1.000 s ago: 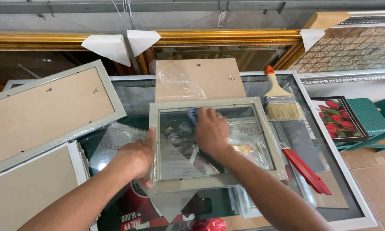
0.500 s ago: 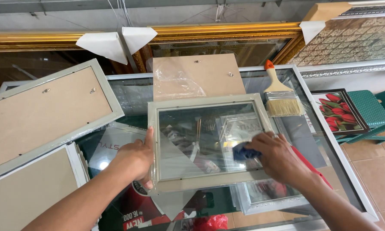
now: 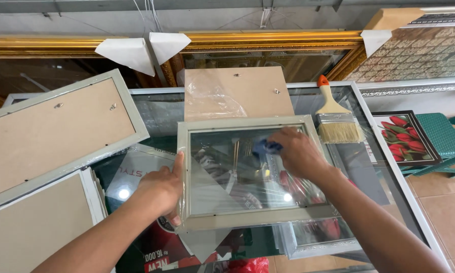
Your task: Cleaning a glass pane and assembling a picture frame by inserting the backing and securing the tabs.
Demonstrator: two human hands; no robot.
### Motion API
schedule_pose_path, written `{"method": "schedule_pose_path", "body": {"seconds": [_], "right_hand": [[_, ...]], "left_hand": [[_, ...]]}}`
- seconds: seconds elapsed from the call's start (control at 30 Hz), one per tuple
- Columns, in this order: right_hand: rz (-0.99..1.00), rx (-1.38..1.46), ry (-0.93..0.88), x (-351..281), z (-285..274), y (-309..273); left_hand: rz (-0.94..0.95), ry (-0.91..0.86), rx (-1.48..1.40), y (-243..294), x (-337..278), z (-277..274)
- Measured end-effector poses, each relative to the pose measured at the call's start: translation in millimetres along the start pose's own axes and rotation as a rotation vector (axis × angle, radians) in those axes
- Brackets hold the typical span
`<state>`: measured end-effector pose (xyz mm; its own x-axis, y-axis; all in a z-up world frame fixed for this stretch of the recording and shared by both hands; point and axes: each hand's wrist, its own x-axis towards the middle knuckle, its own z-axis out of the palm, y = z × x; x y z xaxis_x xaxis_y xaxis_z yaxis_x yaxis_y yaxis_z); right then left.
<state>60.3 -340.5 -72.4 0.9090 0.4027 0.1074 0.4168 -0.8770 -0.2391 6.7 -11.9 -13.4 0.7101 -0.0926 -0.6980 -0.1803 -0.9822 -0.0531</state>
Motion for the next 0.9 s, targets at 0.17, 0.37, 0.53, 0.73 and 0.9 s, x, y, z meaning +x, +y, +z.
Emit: {"method": "schedule_pose_path", "body": {"seconds": [0.17,0.37,0.53,0.73,0.9], "right_hand": [[-0.108,0.057,-0.138,-78,-4,-39],[-0.072,0.092,0.029,7,4,-25],[-0.023,0.059,0.086,25,5,-47],[-0.257,-0.018,-0.146,-54,11,-81],[-0.216,0.009,0.035,21,22,-68]], "left_hand": [[0.014,0.032,-0.006,-7,2,3],[0.011,0.019,-0.003,-4,5,2],[0.008,0.015,0.023,-2,6,4],[-0.005,0.025,-0.008,-7,6,6],[-0.014,0.002,0.005,-3,3,-1]]}}
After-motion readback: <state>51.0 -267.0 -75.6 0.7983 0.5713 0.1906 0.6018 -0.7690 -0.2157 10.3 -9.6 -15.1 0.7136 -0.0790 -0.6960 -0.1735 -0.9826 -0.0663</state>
